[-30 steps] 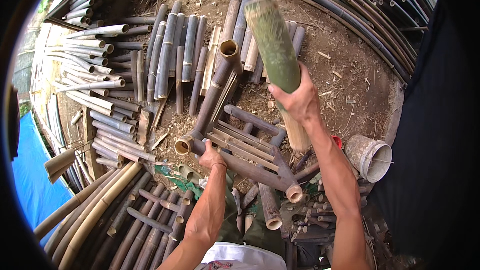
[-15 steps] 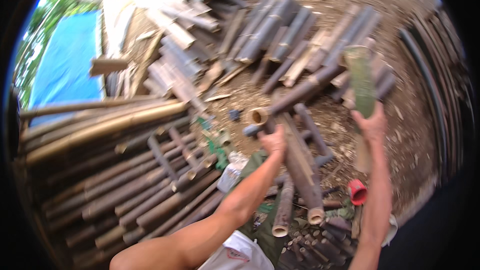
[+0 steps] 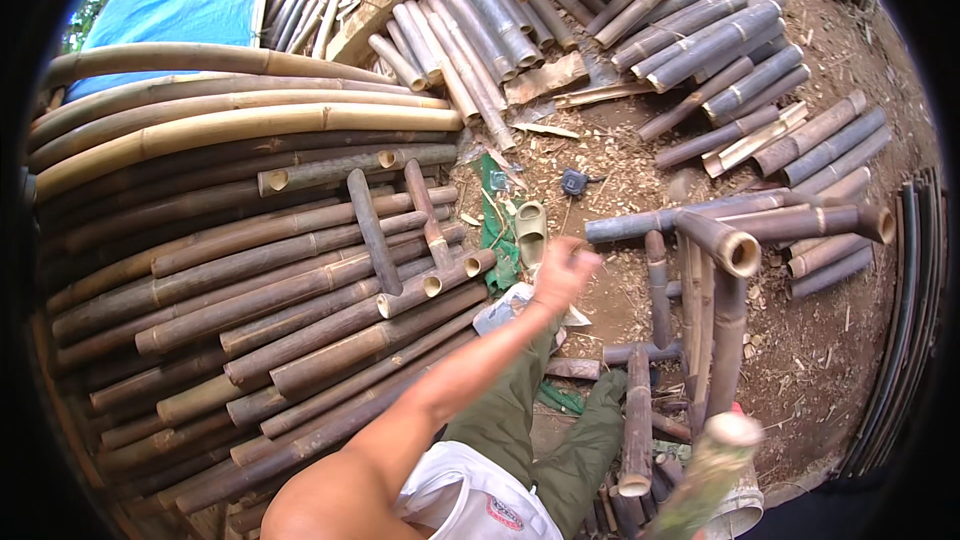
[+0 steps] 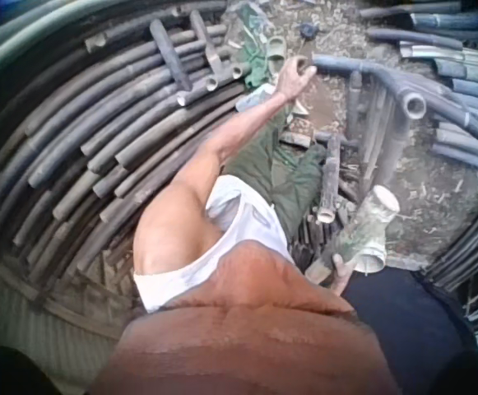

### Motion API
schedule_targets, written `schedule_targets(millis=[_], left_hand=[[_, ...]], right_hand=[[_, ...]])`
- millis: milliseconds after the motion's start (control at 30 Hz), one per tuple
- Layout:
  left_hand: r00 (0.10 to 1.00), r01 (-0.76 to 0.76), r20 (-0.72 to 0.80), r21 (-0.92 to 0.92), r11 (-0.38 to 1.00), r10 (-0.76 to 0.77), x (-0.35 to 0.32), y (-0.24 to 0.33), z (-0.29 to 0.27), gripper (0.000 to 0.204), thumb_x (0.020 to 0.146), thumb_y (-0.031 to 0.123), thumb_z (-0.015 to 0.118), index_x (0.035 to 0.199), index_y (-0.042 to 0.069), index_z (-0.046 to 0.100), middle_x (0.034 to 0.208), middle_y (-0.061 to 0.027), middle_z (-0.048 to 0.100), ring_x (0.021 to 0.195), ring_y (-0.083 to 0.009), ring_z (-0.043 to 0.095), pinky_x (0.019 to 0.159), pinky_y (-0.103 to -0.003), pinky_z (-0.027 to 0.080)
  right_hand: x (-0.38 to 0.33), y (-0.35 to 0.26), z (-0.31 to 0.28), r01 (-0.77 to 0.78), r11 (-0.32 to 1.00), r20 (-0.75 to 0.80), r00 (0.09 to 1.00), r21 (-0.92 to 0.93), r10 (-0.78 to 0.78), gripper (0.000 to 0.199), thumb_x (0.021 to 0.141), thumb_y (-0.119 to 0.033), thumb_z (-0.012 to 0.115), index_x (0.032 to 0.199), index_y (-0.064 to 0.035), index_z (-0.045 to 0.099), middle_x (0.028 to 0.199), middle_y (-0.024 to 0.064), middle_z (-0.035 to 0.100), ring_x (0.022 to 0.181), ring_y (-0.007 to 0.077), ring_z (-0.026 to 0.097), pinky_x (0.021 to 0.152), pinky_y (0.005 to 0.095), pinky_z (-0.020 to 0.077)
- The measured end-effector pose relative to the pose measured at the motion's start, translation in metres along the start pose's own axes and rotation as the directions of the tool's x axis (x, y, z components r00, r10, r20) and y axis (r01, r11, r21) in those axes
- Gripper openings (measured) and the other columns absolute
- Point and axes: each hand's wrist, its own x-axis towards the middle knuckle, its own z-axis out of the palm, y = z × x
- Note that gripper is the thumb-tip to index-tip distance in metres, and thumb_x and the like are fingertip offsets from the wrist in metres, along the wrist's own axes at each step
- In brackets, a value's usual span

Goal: The person assembles a bamboo chair frame by inserting a bamboo segment into the pre-drilled holes of a partially constructed base.

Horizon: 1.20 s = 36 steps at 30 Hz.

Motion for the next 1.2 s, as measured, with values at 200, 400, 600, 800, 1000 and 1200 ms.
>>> schedule_targets(millis=[200, 400, 600, 800, 1000, 1200], left_hand=[[0.508, 0.811, -0.769, 0.277, 0.515, -0.388, 0.084, -0.250, -0.341, 0.099, 0.071, 0.043, 0.082, 0.140, -0.010, 0.036, 0.137, -0.0314, 0.049, 0.129, -0.0431, 0.049, 0.112, -0.048, 0.039], [0.451, 0.870, -0.608, 0.136, 0.474, -0.653, 0.089, -0.331, -0.416, 0.114, 0.065, 0.052, 0.084, 0.147, -0.005, 0.030, 0.145, -0.0328, 0.045, 0.133, -0.0415, 0.049, 0.110, -0.043, 0.041], [0.821, 0.551, -0.224, 0.064, 0.832, -0.526, 0.136, -0.327, -0.386, 0.078, 0.069, 0.042, 0.083, 0.129, 0.000, 0.057, 0.112, -0.0181, 0.069, 0.103, -0.0302, 0.067, 0.090, -0.040, 0.052], [0.799, 0.574, 0.288, -0.627, 0.527, -0.527, 0.208, -0.276, -0.309, 0.040, 0.078, 0.030, 0.077, 0.101, -0.002, 0.069, 0.087, -0.0091, 0.069, 0.077, -0.0208, 0.068, 0.069, -0.036, 0.057], [0.804, 0.534, 0.096, -0.551, 0.642, -0.587, 0.202, -0.176, -0.224, 0.050, 0.081, 0.031, 0.078, 0.113, -0.004, 0.063, 0.101, -0.0107, 0.068, 0.089, -0.0221, 0.068, 0.081, -0.037, 0.056], [0.907, 0.357, 0.418, -0.715, 0.601, -0.042, 0.140, -0.035, -0.200, 0.081, 0.080, 0.052, 0.076, 0.133, -0.003, 0.049, 0.113, -0.0168, 0.063, 0.099, -0.0309, 0.069, 0.089, -0.044, 0.058]], right_hand=[[0.050, 0.006, 0.123, -0.228, 0.951, 0.147, 0.954, -0.208, 0.261, 0.083, 0.076, -0.027, 0.087, 0.141, 0.0020, 0.045, 0.121, 0.0104, 0.061, 0.107, 0.0208, 0.058, 0.094, 0.0332, 0.0480], [0.098, 0.008, 0.171, -0.403, 0.901, 0.026, 0.911, -0.160, 0.411, 0.065, 0.080, -0.013, 0.082, 0.136, 0.0014, 0.053, 0.119, 0.0107, 0.065, 0.107, 0.0222, 0.061, 0.093, 0.0339, 0.0497], [0.097, 0.029, 0.157, -0.363, 0.923, -0.167, 0.925, -0.131, 0.340, 0.049, 0.085, -0.008, 0.075, 0.130, 0.0032, 0.059, 0.115, 0.0099, 0.068, 0.102, 0.0213, 0.064, 0.089, 0.0348, 0.0520], [0.109, 0.020, 0.164, -0.276, 0.938, -0.224, 0.947, -0.210, 0.228, 0.061, 0.082, -0.031, 0.076, 0.128, 0.0020, 0.053, 0.105, 0.0110, 0.066, 0.095, 0.0215, 0.065, 0.085, 0.0335, 0.0530], [0.090, 0.005, 0.173, -0.268, 0.951, -0.259, 0.940, -0.151, 0.224, 0.062, 0.078, -0.023, 0.082, 0.128, 0.0018, 0.057, 0.111, 0.0094, 0.069, 0.101, 0.0174, 0.063, 0.091, 0.0319, 0.0498], [0.033, 0.051, 0.154, -0.092, 0.975, -0.244, 0.959, 0.202, 0.141, 0.066, 0.080, -0.024, 0.075, 0.134, 0.0037, 0.049, 0.103, 0.0141, 0.066, 0.092, 0.0257, 0.068, 0.078, 0.0403, 0.0586]])
